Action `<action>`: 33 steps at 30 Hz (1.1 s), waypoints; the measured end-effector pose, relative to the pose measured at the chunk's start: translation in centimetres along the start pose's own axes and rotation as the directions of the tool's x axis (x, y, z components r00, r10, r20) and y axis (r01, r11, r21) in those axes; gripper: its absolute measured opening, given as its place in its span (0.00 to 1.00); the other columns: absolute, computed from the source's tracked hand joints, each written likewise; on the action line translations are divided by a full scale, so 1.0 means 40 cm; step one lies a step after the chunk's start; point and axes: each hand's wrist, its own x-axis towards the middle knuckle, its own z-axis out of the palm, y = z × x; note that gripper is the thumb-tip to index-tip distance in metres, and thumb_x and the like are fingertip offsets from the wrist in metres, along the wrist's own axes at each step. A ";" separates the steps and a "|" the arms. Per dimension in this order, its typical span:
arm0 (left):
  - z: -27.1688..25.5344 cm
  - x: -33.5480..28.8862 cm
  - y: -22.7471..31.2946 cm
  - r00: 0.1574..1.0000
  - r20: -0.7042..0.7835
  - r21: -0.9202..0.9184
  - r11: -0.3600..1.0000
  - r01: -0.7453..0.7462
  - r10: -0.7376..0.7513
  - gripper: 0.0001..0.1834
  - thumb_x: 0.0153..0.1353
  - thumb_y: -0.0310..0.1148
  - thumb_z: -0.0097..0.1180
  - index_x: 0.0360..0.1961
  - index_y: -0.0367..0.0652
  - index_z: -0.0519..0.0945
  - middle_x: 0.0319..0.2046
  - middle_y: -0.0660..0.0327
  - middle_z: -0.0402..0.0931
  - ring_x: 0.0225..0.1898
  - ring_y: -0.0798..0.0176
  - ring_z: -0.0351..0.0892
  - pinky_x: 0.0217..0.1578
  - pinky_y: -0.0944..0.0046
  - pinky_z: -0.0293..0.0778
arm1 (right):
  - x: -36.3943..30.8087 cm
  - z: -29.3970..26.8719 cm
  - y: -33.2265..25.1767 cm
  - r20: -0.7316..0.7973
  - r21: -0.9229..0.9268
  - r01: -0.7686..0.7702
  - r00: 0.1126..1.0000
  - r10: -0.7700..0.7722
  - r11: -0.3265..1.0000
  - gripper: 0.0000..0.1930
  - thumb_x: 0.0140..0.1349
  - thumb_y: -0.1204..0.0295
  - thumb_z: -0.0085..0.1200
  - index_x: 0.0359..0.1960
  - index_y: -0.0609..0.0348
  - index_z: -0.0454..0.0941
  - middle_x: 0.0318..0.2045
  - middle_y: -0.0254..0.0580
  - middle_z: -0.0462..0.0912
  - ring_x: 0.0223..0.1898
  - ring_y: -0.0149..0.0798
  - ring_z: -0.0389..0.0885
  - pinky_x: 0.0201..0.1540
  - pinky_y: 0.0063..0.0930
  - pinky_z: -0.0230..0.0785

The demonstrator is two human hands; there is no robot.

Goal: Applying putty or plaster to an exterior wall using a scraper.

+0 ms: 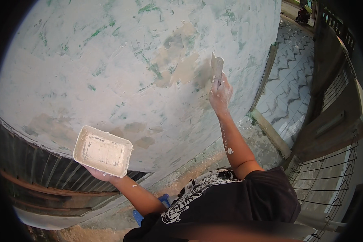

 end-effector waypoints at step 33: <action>0.040 0.087 0.083 0.968 -0.241 0.056 0.995 0.078 -0.063 0.33 0.73 0.55 0.31 0.69 0.42 0.62 0.68 0.51 0.60 0.65 0.43 0.65 0.64 0.39 0.63 | -0.157 0.057 -0.327 0.134 0.038 0.280 0.950 -0.283 0.959 0.09 0.63 0.73 0.52 0.40 0.63 0.82 0.26 0.57 0.81 0.28 0.58 0.81 0.30 0.44 0.69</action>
